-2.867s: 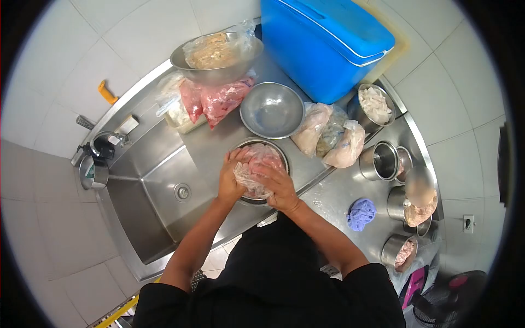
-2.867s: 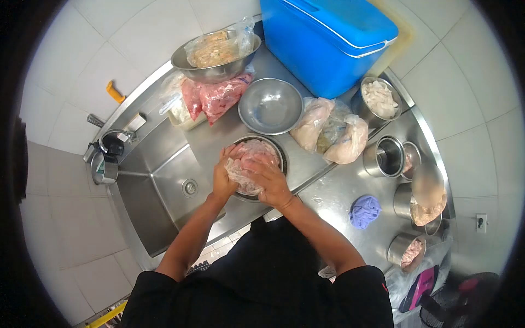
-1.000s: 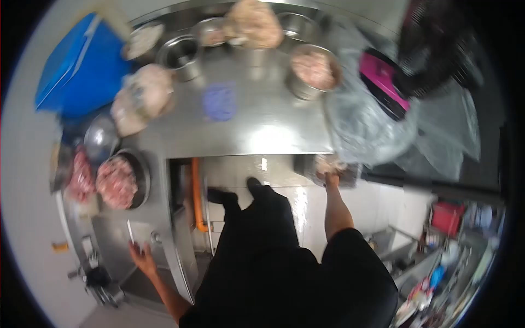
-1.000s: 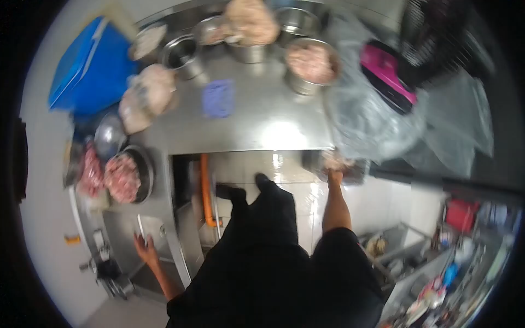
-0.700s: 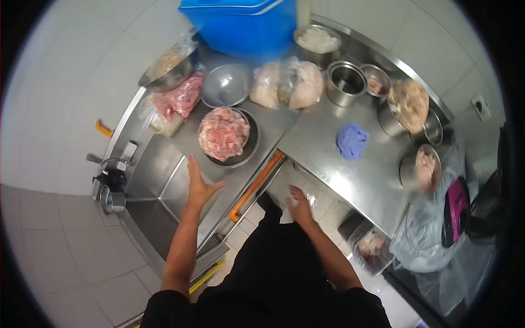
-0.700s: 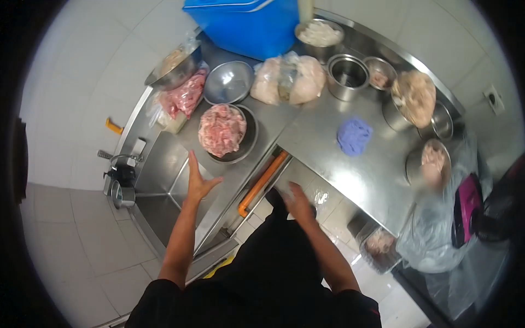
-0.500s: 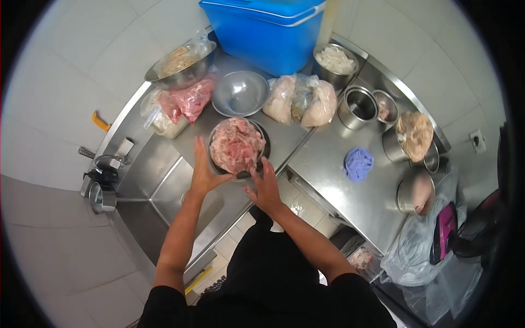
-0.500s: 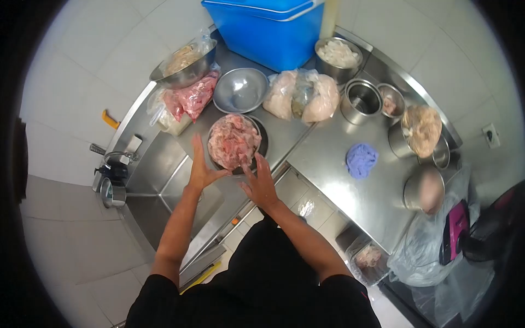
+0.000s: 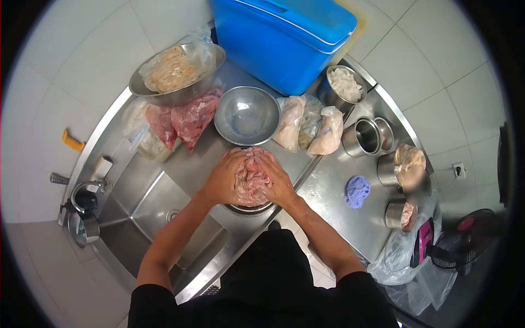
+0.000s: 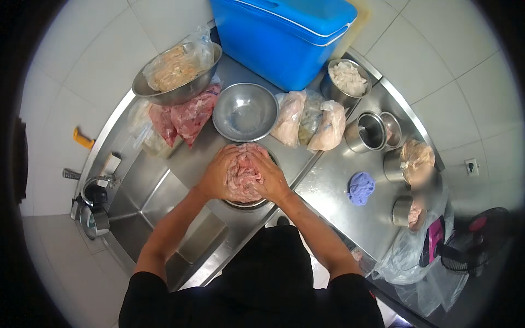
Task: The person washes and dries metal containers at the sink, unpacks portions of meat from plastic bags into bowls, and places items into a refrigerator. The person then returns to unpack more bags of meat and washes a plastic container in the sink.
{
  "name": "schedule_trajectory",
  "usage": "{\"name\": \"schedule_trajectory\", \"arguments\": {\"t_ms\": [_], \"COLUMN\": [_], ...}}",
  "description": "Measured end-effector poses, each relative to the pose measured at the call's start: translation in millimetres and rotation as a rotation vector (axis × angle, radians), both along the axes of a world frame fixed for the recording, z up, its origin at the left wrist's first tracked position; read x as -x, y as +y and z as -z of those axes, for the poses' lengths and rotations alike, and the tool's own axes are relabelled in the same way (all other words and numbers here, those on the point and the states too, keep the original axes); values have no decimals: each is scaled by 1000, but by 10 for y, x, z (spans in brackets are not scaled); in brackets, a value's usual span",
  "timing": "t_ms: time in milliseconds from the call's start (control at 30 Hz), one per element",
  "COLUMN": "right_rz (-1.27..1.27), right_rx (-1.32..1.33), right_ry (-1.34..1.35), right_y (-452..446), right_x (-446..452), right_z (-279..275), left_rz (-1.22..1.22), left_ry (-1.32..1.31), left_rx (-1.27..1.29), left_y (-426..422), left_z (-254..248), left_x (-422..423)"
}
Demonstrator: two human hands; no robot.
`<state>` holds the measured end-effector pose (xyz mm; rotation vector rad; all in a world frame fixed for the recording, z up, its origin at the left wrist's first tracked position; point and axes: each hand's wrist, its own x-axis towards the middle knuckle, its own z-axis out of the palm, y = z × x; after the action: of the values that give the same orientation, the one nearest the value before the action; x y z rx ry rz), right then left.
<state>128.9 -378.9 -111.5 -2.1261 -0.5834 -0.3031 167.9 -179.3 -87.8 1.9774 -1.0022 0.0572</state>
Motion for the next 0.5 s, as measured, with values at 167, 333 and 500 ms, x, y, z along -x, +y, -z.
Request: {"name": "schedule_trajectory", "arguments": {"t_ms": [167, 333, 500], "right_rz": [-33, -114, -292], "right_rx": [26, -8, 256], "right_ry": [7, 33, 466], "right_y": [43, 6, -178], "right_x": [-82, -133, -291], "right_z": [12, -130, -307], "left_rz": [-81, -133, -174], "left_ry": [-49, -44, 36], "left_rx": [50, -66, -299], "left_y": [13, 32, 43], "left_z": [103, 124, 77], "left_x": [-38, 18, 85]}}
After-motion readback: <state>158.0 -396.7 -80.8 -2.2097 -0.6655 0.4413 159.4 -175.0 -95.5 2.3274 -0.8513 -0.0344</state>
